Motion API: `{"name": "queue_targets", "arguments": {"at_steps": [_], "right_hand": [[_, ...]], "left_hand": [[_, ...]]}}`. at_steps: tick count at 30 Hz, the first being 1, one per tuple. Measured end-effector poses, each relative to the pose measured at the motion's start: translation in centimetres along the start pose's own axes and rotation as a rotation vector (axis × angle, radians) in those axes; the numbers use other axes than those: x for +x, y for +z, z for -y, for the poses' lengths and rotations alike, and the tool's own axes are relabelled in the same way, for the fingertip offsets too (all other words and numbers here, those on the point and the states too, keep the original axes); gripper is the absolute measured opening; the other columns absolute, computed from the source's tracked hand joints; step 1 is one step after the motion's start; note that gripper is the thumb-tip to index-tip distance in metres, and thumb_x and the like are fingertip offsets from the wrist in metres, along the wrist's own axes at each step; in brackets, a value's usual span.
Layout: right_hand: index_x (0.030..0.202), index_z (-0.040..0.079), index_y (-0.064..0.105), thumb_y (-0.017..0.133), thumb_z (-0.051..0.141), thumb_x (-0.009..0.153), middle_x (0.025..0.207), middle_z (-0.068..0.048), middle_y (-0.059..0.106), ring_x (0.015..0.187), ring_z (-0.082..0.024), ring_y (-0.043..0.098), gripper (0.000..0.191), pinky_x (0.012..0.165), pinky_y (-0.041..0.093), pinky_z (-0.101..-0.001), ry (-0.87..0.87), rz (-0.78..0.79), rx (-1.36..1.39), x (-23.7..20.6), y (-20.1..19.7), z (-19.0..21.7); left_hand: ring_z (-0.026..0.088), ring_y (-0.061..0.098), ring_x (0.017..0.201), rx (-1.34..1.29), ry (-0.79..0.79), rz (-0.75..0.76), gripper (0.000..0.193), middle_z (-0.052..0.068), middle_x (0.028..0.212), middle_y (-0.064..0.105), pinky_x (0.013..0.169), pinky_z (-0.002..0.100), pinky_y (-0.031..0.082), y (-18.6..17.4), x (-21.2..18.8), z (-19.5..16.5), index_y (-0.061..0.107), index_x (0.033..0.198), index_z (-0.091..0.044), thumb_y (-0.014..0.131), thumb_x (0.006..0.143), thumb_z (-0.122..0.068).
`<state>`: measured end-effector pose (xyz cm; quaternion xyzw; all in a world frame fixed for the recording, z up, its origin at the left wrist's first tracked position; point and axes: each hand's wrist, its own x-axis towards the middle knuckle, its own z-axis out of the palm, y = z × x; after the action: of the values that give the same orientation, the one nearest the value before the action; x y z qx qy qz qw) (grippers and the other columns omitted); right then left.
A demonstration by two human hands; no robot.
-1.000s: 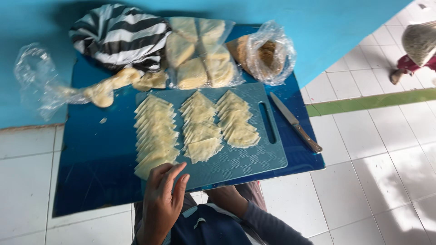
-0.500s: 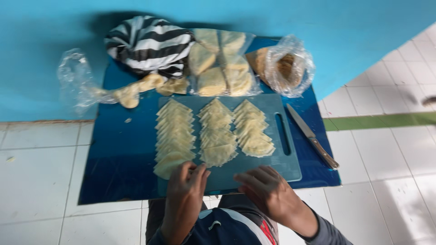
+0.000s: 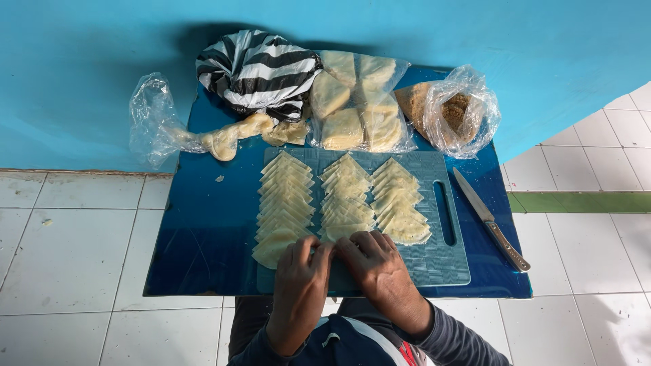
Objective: The person sits at a low table and folds filled pastry pouches by hand. They take a cut dough wrapper, add brown filling from a plastic bag onto it, fold the wrapper over the filling, and press the edges together, placing each finished pouch in rows on the cutting board with the others.
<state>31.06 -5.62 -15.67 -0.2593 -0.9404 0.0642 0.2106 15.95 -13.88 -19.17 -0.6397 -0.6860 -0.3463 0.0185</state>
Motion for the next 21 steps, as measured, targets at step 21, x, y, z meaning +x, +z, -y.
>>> {"name": "queue_targets", "arguments": {"at_steps": [21], "right_hand": [[0.105, 0.004, 0.071, 0.075, 0.018, 0.089, 0.097, -0.012, 0.067, 0.09, -0.029, 0.067, 0.023, 0.08, 0.056, -0.0425, 0.044, -0.086, 0.035, 0.5, 1.1, 0.1]], "left_hand": [[0.026, 0.062, 0.095, 0.166, -0.056, 0.062, 0.016, 0.012, 0.107, 0.057, 0.082, 0.04, 0.052, 0.7, 0.9, 0.5, 0.065, 0.105, -0.005, 0.069, 0.093, -0.015]]}}
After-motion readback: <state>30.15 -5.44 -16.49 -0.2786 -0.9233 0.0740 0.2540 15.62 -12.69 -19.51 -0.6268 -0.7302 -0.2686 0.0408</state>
